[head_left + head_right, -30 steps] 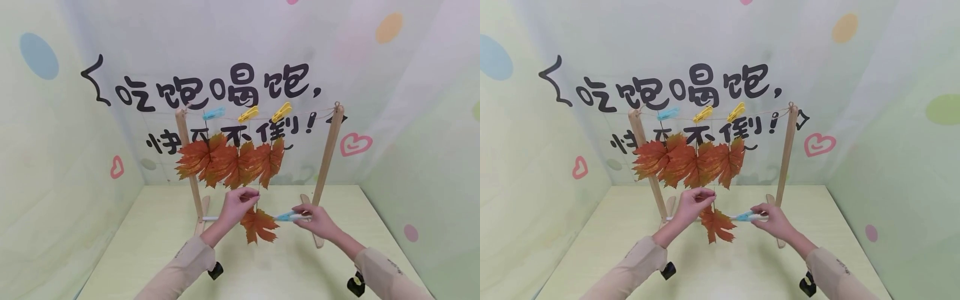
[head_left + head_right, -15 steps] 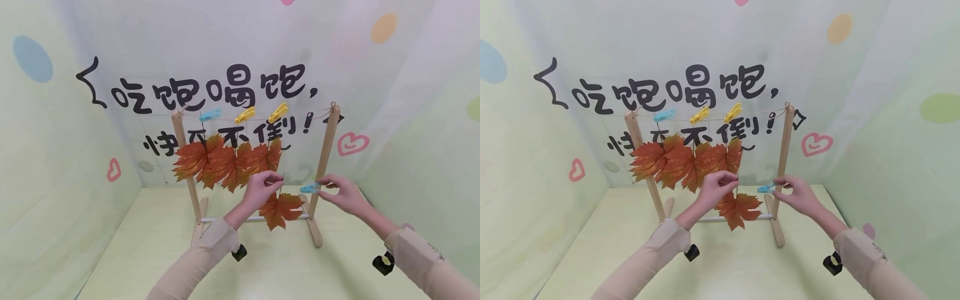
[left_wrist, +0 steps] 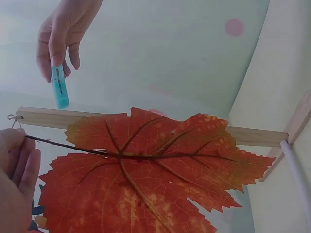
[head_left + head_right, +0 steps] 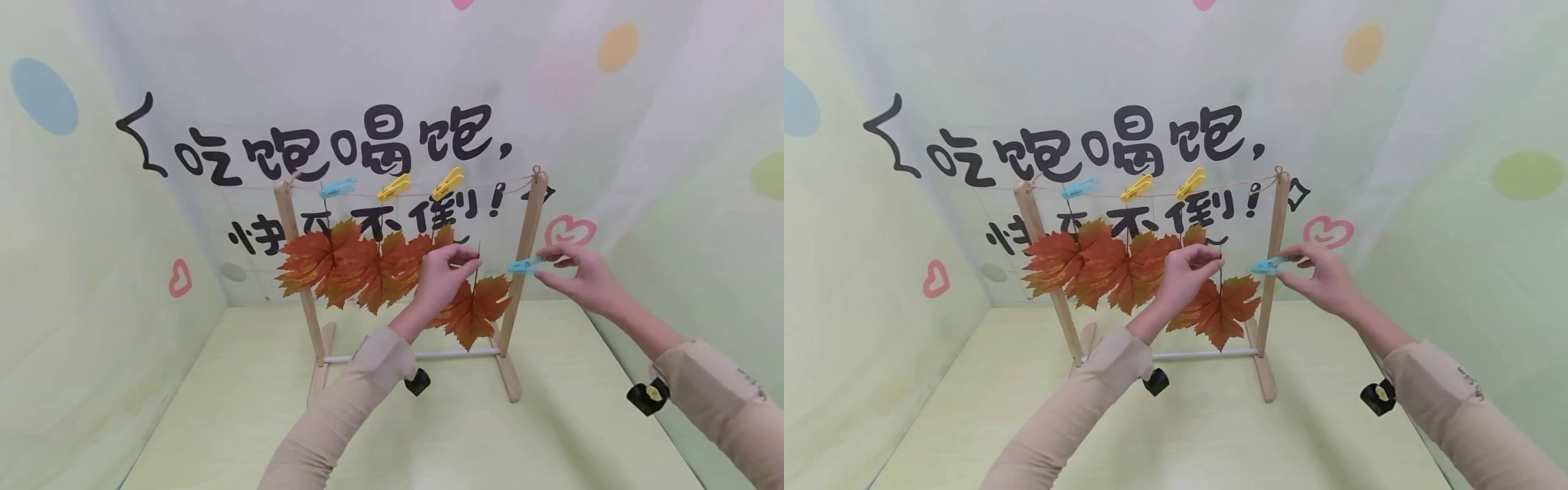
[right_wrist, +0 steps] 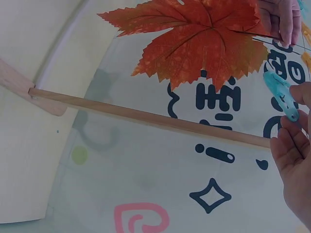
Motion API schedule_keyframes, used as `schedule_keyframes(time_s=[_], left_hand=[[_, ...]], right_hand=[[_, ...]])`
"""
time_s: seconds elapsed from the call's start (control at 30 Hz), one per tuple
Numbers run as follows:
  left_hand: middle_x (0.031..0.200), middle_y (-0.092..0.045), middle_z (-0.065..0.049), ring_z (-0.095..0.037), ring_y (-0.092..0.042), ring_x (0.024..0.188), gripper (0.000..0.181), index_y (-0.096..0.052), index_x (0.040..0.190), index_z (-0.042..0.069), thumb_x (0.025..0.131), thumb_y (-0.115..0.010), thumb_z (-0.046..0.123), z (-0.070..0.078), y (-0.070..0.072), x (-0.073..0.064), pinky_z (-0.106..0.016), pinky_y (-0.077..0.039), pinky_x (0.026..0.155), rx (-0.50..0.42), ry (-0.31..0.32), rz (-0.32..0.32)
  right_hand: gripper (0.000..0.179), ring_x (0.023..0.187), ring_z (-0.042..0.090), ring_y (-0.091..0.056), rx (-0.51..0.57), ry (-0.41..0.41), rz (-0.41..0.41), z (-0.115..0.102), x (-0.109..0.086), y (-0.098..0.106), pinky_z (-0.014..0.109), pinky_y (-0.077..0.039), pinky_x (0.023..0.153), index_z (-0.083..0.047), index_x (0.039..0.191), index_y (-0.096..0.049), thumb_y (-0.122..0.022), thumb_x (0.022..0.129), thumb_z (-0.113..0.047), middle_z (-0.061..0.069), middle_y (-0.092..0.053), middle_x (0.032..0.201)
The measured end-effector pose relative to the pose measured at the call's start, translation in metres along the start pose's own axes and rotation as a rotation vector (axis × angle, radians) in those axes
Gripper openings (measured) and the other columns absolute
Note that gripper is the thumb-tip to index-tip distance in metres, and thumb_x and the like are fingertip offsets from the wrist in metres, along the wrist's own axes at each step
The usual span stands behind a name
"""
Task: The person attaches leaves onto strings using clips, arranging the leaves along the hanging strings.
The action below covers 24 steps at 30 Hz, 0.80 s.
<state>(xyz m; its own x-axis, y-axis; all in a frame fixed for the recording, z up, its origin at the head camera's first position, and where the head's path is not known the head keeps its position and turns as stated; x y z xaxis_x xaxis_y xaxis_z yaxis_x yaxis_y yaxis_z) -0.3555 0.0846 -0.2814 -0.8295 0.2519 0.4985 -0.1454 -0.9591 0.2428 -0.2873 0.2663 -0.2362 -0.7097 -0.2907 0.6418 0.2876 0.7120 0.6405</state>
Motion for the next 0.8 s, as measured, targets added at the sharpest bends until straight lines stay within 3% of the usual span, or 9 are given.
schedule_keyframes(time_s=[0.17, 0.4, 0.8], left_hand=[[0.086, -0.068, -0.005, -0.008, -0.06, 0.076, 0.014, -0.068, 0.094, 0.004, 0.082, -0.067, 0.012, 0.006, -0.001, 0.013, -0.017, -0.051, 0.07, -0.016, -0.011, 0.034], [0.086, -0.068, -0.008, -0.01, -0.06, 0.075, 0.015, -0.068, 0.094, 0.002, 0.082, -0.067, 0.01, 0.014, -0.001, 0.035, -0.018, -0.051, 0.068, -0.037, -0.045, 0.125], [0.086, -0.068, -0.006, -0.01, -0.061, 0.074, 0.015, -0.069, 0.094, 0.003, 0.083, -0.067, 0.013, 0.027, 0.003, 0.062, -0.016, -0.05, 0.066, -0.033, -0.079, 0.243]], right_hand=[[0.032, 0.078, -0.011, -0.049, -0.01, 0.04, 0.034, -0.014, 0.008, 0.012, 0.002, -0.041, 0.071, 0.014, 0.094, -0.059, -0.069, 0.064, 0.019, 0.023, -0.062, 0.086], [0.034, 0.081, -0.007, -0.052, 0.009, 0.085, 0.065, -0.001, 0.018, 0.021, 0.007, -0.045, 0.071, 0.009, 0.096, -0.062, -0.07, 0.065, 0.018, 0.017, -0.06, 0.092], [0.031, 0.075, -0.011, -0.052, -0.055, -0.129, 0.057, 0.009, 0.029, 0.032, 0.007, -0.045, 0.063, 0.002, 0.107, -0.062, -0.069, 0.077, -0.002, 0.015, -0.064, 0.092]])
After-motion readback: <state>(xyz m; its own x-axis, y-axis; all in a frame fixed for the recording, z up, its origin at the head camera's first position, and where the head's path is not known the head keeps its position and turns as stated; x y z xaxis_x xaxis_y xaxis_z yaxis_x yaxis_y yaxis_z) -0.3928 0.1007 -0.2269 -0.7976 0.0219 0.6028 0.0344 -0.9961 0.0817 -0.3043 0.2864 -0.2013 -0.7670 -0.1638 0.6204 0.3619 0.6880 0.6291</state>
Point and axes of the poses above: each hand's wrist, its own x-axis towards the middle knuckle, its own y-axis out of the back of the hand, z = x × y, the point moved 8 cm from there along x, towards the middle knuckle
